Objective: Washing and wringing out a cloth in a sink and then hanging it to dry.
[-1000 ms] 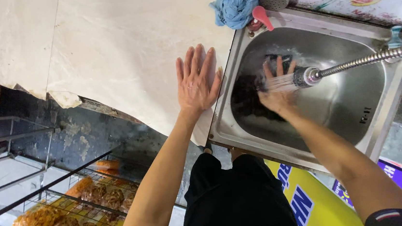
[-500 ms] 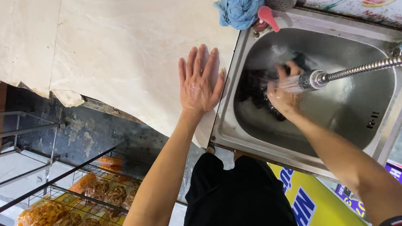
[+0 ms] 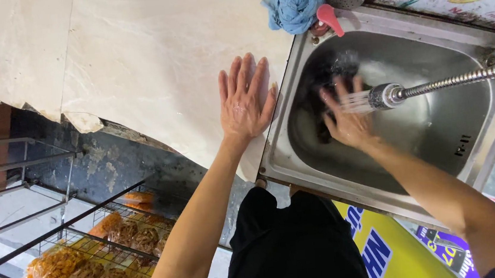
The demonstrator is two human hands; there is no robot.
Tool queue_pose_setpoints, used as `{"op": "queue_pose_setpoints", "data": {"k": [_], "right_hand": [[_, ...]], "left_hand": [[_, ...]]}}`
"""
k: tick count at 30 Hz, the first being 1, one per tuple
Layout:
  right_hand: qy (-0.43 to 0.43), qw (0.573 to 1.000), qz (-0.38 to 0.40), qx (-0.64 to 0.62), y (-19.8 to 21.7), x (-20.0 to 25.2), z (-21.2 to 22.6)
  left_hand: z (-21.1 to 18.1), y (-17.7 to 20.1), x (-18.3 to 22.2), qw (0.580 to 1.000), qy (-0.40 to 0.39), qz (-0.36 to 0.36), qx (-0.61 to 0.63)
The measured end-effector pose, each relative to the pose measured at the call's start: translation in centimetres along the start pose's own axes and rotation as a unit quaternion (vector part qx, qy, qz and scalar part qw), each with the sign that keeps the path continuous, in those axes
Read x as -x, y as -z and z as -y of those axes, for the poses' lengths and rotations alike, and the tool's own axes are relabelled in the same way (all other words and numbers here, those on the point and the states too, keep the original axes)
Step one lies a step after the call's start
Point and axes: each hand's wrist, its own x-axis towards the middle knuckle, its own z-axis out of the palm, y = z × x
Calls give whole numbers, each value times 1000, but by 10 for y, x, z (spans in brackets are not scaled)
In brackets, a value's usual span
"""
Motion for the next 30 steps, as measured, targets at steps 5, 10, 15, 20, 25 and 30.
{"op": "queue_pose_setpoints", "data": {"k": [5, 10, 15, 20, 25, 30], "right_hand": [[-37, 998, -13, 42, -33, 5, -29], [150, 976, 103, 119, 8, -8, -20], [3, 998, 46, 32, -97, 32, -104], [-334, 837, 78, -426, 15, 44, -67], [-302, 785, 65, -536, 38, 75, -90], [-214, 910, 140, -327, 61, 64, -38]], "left_hand": [[1, 0, 2, 1000, -1, -15, 6], [2, 0, -1, 1000, -7, -11, -6], [3, 0, 1, 999, -19, -24, 10], [4, -2, 2, 1000, -16, -18, 5], [6, -3, 3, 1000, -26, -13, 9], [5, -7, 3, 999, -44, -21, 6]]}}
